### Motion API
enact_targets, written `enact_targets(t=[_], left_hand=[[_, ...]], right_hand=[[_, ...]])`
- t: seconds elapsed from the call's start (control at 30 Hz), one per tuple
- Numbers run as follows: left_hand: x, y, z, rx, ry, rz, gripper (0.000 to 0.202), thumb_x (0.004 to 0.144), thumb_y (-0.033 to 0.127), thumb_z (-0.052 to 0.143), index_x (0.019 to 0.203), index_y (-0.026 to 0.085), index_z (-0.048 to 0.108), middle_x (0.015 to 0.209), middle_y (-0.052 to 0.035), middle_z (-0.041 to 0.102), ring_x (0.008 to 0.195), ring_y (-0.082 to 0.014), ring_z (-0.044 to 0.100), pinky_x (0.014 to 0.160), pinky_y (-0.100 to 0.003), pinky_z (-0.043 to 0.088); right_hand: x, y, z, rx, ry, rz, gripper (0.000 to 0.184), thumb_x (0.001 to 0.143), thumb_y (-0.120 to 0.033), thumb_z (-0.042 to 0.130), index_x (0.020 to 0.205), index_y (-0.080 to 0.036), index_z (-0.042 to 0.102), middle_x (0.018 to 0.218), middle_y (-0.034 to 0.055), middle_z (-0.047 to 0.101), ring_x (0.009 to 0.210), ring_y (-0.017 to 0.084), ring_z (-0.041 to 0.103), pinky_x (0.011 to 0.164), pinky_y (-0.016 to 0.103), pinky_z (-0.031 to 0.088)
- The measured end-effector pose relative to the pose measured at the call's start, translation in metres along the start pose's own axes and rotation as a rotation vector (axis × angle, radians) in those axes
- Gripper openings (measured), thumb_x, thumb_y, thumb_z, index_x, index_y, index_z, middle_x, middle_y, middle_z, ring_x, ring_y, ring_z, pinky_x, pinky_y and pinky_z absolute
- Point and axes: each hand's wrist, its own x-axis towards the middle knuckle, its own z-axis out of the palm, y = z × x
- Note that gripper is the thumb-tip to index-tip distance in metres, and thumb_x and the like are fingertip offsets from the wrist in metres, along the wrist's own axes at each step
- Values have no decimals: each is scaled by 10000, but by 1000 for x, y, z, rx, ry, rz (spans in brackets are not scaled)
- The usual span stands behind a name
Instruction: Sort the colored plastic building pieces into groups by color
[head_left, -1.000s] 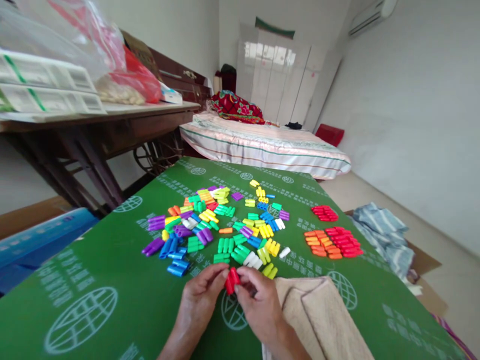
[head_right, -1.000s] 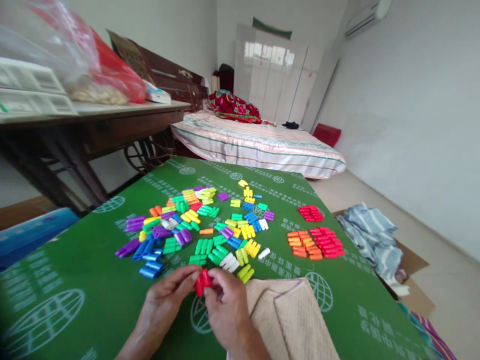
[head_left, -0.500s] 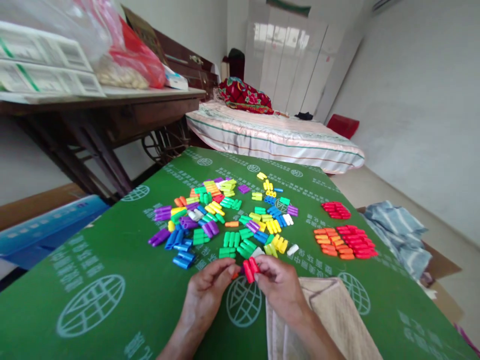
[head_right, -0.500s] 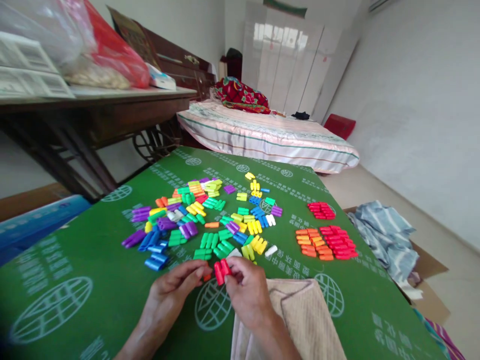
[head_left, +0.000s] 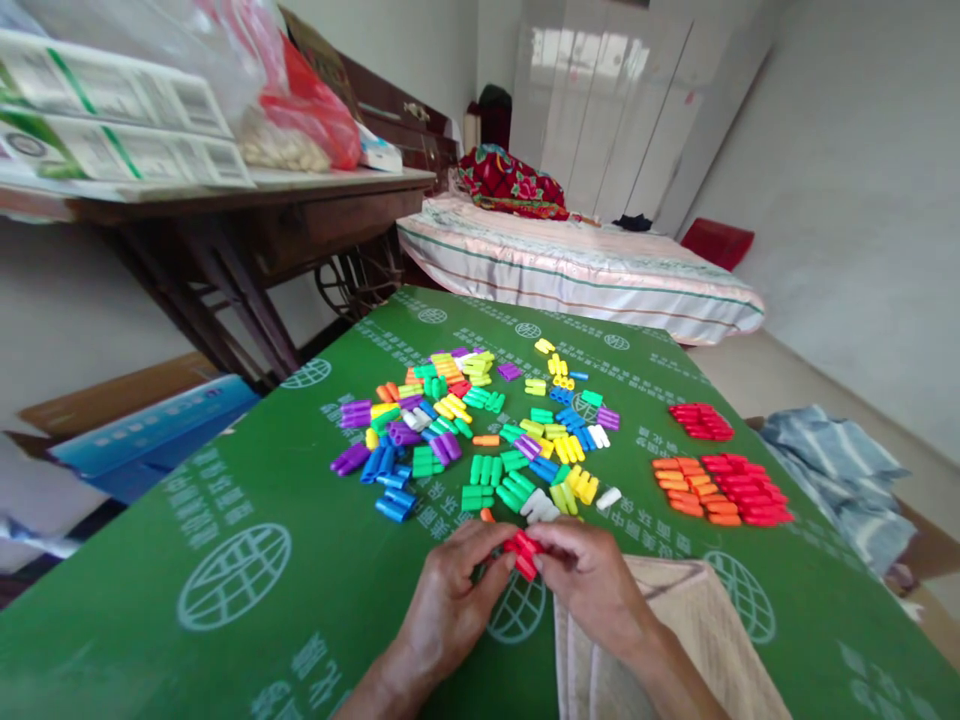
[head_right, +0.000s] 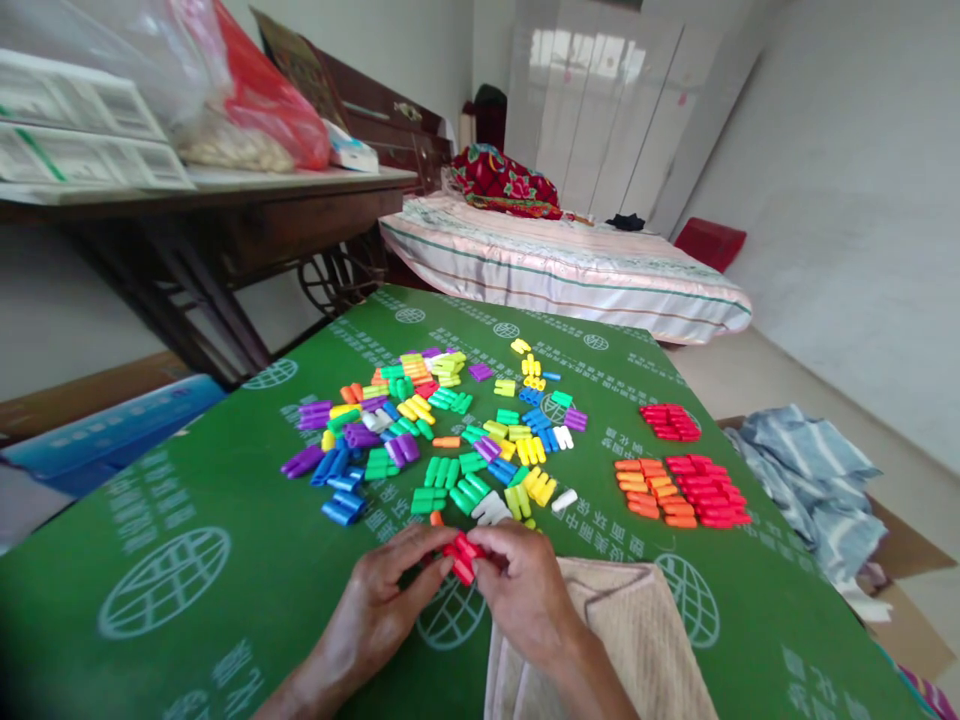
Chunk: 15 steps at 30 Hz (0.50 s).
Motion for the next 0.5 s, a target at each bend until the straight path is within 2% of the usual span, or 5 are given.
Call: enact_targets(t=[0.17, 0.37, 0.5], left_hand=[[2, -2, 1, -250, 91, -147, 143, 751, 302, 650, 819, 201, 726, 783, -23, 711, 720, -150, 637, 674, -228, 516], [5, 7, 1, -542, 140, -286, 143, 657, 302, 735, 692, 170, 693, 675, -15, 689, 639, -129, 609, 613, -207, 500], [6, 11, 0, -588, 163, -333, 161, 600, 301, 769, 651, 170, 690, 642, -9, 673, 607, -114, 587, 595, -192, 490]], right_hand=[[-6, -1, 5, -4, 93, -13, 247, 784, -208, 576, 1008, -190, 677, 863, 36, 685, 756, 159, 639, 675, 250, 511], [-9, -13, 14, -412, 138, -176, 277, 781, -178, 622, 1057, -199, 633, 965, 67, 644, 890, 205, 618, 824, 322, 492], [-3, -19, 19, -512, 141, -188, 188, 825, -165, 578, 999, -201, 636, 916, 58, 630, 852, 194, 606, 797, 308, 487]])
